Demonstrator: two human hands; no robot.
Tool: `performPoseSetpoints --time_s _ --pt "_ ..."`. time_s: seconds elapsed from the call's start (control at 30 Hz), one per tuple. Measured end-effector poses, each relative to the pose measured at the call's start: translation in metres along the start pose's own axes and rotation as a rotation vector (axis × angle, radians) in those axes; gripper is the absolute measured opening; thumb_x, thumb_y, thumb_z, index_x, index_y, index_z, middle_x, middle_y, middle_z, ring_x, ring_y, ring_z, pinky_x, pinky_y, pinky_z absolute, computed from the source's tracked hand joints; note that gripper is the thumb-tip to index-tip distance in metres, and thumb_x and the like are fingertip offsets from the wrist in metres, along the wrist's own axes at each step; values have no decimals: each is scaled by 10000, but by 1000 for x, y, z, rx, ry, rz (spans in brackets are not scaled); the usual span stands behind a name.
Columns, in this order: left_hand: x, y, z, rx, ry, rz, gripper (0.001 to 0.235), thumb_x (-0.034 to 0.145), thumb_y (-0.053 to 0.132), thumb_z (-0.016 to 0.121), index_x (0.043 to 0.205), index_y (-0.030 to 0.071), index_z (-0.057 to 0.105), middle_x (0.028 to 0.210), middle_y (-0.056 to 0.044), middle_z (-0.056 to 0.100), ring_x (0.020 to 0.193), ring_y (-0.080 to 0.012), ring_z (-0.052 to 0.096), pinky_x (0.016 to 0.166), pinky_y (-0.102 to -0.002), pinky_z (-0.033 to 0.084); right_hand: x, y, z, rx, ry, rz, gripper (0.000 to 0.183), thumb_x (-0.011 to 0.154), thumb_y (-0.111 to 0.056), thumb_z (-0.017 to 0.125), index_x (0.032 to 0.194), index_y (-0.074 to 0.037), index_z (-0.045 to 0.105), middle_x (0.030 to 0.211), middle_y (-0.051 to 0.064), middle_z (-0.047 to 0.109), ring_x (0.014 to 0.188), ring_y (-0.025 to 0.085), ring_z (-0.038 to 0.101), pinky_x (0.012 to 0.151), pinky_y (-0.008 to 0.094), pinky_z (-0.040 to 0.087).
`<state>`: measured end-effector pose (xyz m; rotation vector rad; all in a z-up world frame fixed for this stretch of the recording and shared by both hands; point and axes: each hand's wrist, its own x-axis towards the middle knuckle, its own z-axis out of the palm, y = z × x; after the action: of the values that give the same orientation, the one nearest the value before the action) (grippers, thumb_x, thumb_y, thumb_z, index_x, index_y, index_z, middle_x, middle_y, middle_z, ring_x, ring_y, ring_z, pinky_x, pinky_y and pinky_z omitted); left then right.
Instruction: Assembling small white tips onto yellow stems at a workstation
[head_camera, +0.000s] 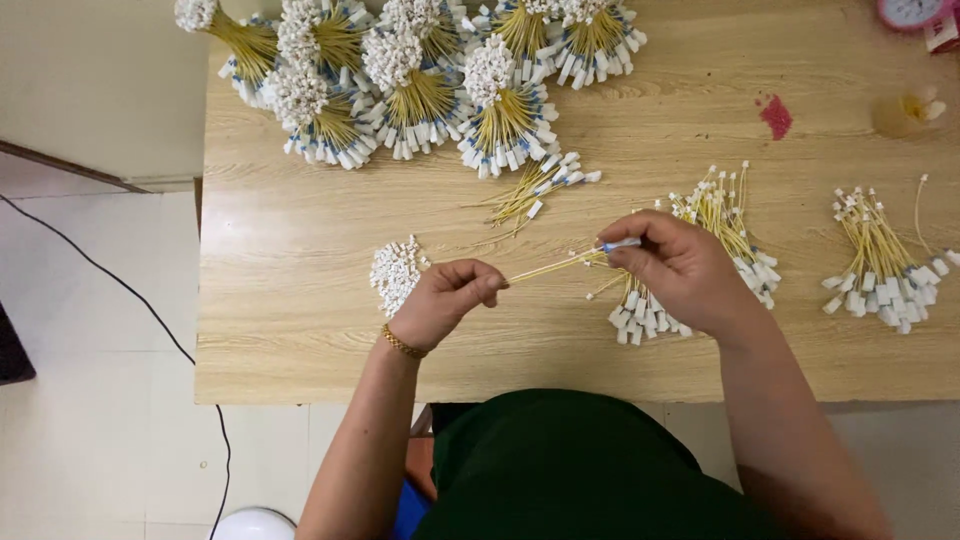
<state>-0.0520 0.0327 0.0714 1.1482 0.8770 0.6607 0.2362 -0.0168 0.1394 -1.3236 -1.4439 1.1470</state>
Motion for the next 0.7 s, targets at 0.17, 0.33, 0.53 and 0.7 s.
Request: performPoseSetpoints --time_s 0.17,0.33,0.53,0.7 --pt "-3 -13 2 112 110 -29 179 912 215 696 924 36 703 695 -51 658 725 -116 593 732 -262 491 16 -25 17 -337 -106 -4 203 906 -88 610 1098 -57 664 1140 213 618 1090 397 582 948 532 432" --pt "2 -22 28 147 135 3 127 902 196 704 920 71 715 690 -40 669 719 -106 613 724 -260 516 24 -22 49 -452 -312 67 237 937 -264 596 1085 -99 681 1136 157 624 1146 331 577 1000 467 434" --pt "3 -54 45 -38 254 -12 152 907 214 714 935 65 712 704 -44 674 716 -92 613 714 -247 522 26 9 63 -272 -261 -3 83 892 -163 664 895 -87 697 754 118 663 784 269 669 738 388 511" --pt "-3 -81 60 -421 333 -130 203 840 164 785 964 30 696 820 -65 706 782 -126 680 754 -251 557 13 49 70 -201 -167 83 85 814 -118 747 887 -73 745 758 111 694 765 214 678 728 343 515"
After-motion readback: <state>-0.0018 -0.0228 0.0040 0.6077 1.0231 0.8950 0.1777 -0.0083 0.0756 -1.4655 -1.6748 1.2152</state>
